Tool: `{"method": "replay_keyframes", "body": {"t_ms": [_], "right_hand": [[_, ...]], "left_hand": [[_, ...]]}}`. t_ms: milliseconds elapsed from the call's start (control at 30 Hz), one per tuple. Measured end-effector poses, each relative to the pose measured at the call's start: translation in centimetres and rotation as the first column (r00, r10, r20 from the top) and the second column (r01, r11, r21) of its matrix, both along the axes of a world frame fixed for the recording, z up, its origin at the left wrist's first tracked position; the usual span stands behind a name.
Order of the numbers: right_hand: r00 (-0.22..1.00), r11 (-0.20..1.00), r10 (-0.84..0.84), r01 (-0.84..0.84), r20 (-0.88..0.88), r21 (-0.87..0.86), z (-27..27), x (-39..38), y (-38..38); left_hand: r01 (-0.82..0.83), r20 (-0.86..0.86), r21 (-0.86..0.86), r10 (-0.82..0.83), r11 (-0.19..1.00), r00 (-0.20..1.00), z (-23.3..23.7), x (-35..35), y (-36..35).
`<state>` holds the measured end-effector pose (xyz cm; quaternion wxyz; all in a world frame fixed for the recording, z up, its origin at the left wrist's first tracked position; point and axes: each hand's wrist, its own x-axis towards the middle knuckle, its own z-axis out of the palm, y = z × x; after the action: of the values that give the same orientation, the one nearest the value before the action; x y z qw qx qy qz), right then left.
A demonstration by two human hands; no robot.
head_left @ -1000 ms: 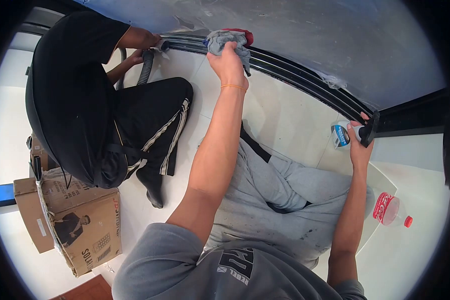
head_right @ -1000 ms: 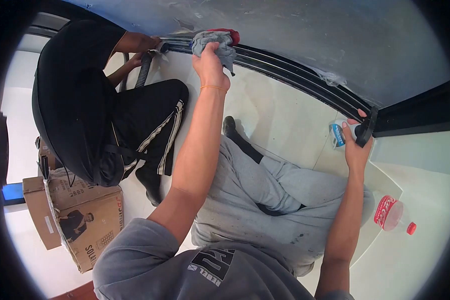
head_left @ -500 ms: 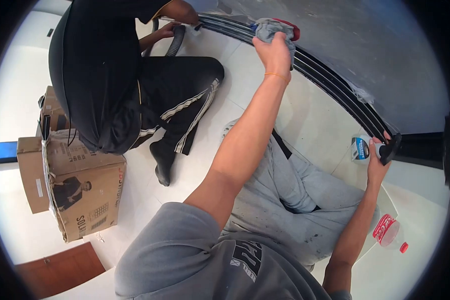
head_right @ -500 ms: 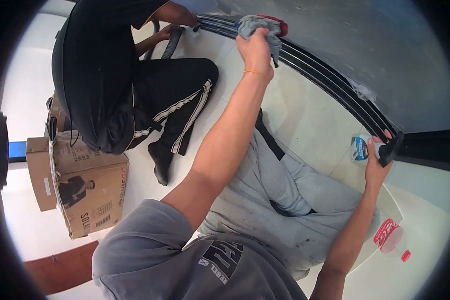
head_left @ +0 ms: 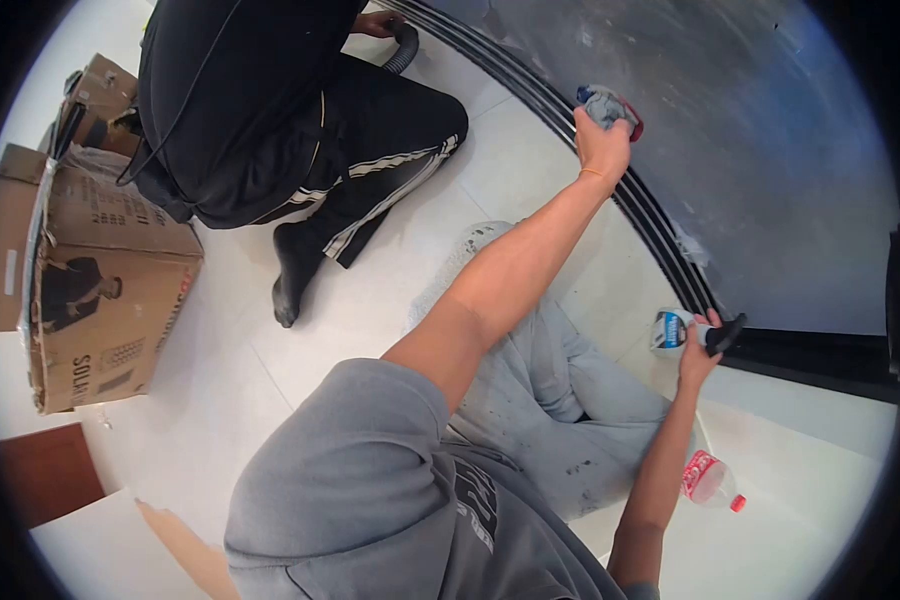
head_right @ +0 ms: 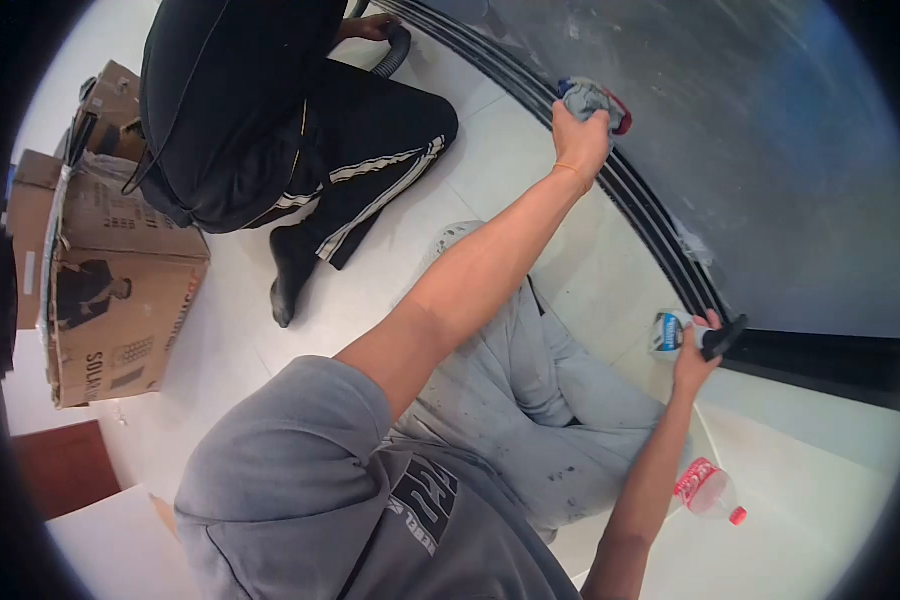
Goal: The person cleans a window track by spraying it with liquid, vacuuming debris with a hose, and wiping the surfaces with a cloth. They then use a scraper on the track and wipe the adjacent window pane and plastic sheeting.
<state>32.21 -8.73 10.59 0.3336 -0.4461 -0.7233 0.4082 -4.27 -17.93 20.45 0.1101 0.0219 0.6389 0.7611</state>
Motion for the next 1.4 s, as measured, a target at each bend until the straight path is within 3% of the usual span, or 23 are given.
{"method": "replay_keyframes", "body": {"t_ms": [33,100,133,300,400,567,633,767,833,900,967,1033,1100,1133,1233,1300,1400], "right_hand": [[0.995,0.999,0.011,-0.014,-0.097,-0.029,-0.3,-0.1,0.0],[0.995,1.0,0.015,-0.012,-0.097,0.027,-0.7,-0.3,-0.1],[0.998,0.981,0.013,-0.025,0.066,0.192,-1.7,0.5,1.0],[1.0,0.998,-0.013,0.012,0.009,0.054,0.2,-0.2,-0.8],[0.989,0.999,0.033,-0.032,0.147,-0.01,2.0,-0.4,-1.3],[0.896,0.963,0.242,-0.176,0.373,-0.202,5.0,-0.1,2.2],[0.84,0.913,0.376,-0.264,0.39,-0.312,6.8,-1.0,4.4],[0.721,0.869,0.486,-0.339,0.494,-0.36,14.1,-5.0,4.0],[0.658,0.832,0.554,-0.449,0.51,-0.325,17.5,-6.4,3.5],[0.707,0.846,0.513,-0.511,0.486,-0.149,21.9,-7.7,1.6],[0.841,0.894,0.432,-0.446,0.325,-0.035,24.3,-8.0,-1.3],[0.857,0.852,0.467,-0.502,0.217,0.147,25.3,-7.7,-1.8],[0.861,0.839,0.505,-0.506,0.059,0.198,26.3,-7.4,-2.7],[0.854,0.835,0.52,-0.513,0.017,0.198,29.1,-7.5,-2.4],[0.845,0.838,0.522,-0.483,-0.117,0.252,30.6,-7.7,-4.3],[0.852,0.857,0.503,-0.469,-0.145,0.214,31.3,-8.3,-4.1],[0.91,0.842,0.406,-0.408,0.084,0.352,31.5,-10.3,-1.7]], "left_hand": [[0.014,0.021,-0.009,-0.014,1.0,1.0,-0.2,0.3,-0.1],[0.049,0.05,-0.013,-0.049,0.999,0.998,-0.9,0.6,-0.1],[0.068,0.054,-0.023,-0.067,0.997,0.996,-1.7,0.9,0.0],[0.175,0.194,-0.184,-0.139,0.967,0.971,-2.0,2.2,-2.0],[0.188,0.305,-0.152,-0.135,0.97,0.943,-0.5,2.7,-4.2],[0.218,0.263,-0.055,-0.197,0.974,0.944,2.9,3.3,-5.6],[0.188,0.138,0.038,-0.192,0.981,0.972,4.4,4.1,-5.9],[0.19,-0.054,0.254,-0.182,0.949,0.982,12.4,6.2,-11.6],[0.299,-0.126,0.406,-0.271,0.864,0.954,15.7,6.5,-15.4],[0.275,-0.275,0.52,-0.146,0.809,0.95,16.3,5.4,-15.9],[0.274,-0.227,0.553,-0.175,0.787,0.958,16.5,3.8,-18.7],[0.162,-0.081,0.542,-0.141,0.825,0.987,15.3,1.8,-19.4],[0.104,0.153,0.625,-0.253,0.773,0.955,14.2,-0.5,-19.9],[0.097,0.166,0.642,-0.262,0.76,0.951,15.8,-0.6,-19.4],[0.196,0.062,0.681,-0.322,0.706,0.945,16.2,-0.5,-20.0],[0.269,-0.04,0.663,-0.326,0.699,0.945,15.7,-0.6,-19.3],[0.342,-0.003,0.597,-0.424,0.726,0.906,16.8,-1.0,-16.4]]}}
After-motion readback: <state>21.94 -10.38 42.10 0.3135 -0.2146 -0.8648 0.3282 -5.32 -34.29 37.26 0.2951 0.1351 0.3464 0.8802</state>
